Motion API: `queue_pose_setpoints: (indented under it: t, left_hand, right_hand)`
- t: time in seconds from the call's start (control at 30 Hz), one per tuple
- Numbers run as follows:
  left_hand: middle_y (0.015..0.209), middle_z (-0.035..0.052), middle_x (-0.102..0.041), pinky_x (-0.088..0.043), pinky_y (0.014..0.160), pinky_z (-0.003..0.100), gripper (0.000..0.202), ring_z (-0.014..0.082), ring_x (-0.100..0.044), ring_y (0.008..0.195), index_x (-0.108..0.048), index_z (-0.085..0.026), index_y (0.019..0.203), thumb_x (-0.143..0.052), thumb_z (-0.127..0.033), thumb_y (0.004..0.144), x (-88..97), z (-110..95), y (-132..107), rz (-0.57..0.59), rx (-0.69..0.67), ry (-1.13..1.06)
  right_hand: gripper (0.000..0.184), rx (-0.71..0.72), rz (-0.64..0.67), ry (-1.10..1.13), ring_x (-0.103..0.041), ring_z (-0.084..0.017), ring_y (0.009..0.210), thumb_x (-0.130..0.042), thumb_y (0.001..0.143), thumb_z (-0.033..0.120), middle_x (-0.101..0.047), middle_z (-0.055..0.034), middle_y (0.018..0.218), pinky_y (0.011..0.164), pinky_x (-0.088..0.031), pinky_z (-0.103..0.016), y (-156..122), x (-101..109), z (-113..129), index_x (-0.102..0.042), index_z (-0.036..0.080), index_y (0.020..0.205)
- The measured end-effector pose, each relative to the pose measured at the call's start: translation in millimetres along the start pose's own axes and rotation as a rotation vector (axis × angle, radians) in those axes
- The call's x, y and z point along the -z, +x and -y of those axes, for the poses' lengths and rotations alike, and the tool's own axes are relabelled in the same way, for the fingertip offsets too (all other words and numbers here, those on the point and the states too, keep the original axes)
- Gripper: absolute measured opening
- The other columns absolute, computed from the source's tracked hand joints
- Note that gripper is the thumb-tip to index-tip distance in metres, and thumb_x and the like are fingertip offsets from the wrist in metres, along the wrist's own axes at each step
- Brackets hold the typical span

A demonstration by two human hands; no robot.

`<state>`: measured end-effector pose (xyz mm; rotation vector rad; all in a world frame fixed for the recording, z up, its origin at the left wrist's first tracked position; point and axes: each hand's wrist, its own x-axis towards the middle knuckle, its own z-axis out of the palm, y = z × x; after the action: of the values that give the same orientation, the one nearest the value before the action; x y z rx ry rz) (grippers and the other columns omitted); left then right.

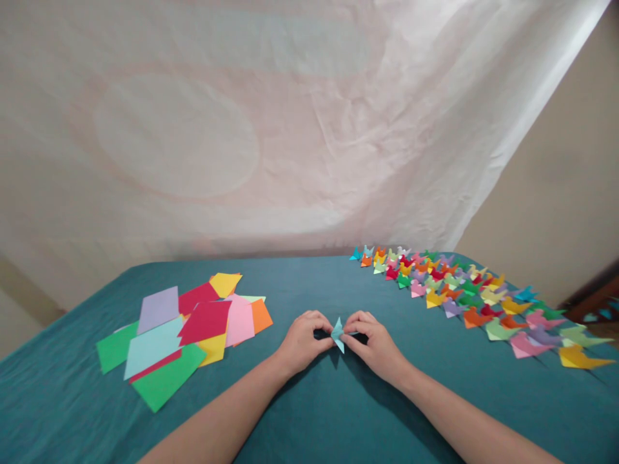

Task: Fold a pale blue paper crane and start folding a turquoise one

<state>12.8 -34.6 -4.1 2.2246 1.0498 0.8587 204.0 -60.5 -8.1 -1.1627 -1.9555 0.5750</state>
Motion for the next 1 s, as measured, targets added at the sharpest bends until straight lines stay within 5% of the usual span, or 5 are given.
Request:
queue_pose_setpoints:
  t: [0.57, 0.83, 1.0]
  left_hand:
    - [0.078, 0.0008, -0.063, -0.04, 0.074, 0.025, 0.004, 0.0151, -0.057, 0.079, -0.071, -0.02, 0.073, -0.07, -0.024, 0.074, -1.8, -1.1, 0.2, 0.01, 0.007, -0.008]
    - [0.074, 0.0006, -0.06, -0.041, 0.068, 0.023, 0.008, 0.0128, -0.056, 0.071, -0.067, -0.016, 0.068, -0.068, -0.021, 0.074, -0.2, 1.2, 2.5, -0.087, 0.09, -0.153]
    - [0.076, 0.0009, -0.06, -0.04, 0.069, 0.023, 0.007, 0.0132, -0.056, 0.073, -0.067, -0.016, 0.07, -0.067, -0.02, 0.074, 1.3, -0.4, 2.8, -0.056, 0.07, -0.166]
  right_hand:
    - [0.008, 0.023, -0.02, 0.005, -0.053, -0.018, 0.079, -0.063, 0.078, 0.019, -0.058, -0.0027, 0.078, 0.073, -0.041, -0.031, -0.7, -3.6, -3.4, -0.065, 0.02, 0.07]
    - [0.027, -0.02, -0.034, 0.097, -0.055, -0.018, 0.087, -0.057, 0.074, 0.013, -0.06, -0.0039, 0.094, 0.078, -0.042, -0.031, -0.6, -0.3, -1.0, -0.059, 0.019, 0.1]
    - [0.011, -0.011, 0.03, 0.022, -0.055, -0.019, 0.081, -0.064, 0.076, 0.024, -0.063, -0.0025, 0.084, 0.076, -0.04, -0.032, 0.7, -3.2, -2.9, -0.064, 0.02, 0.086]
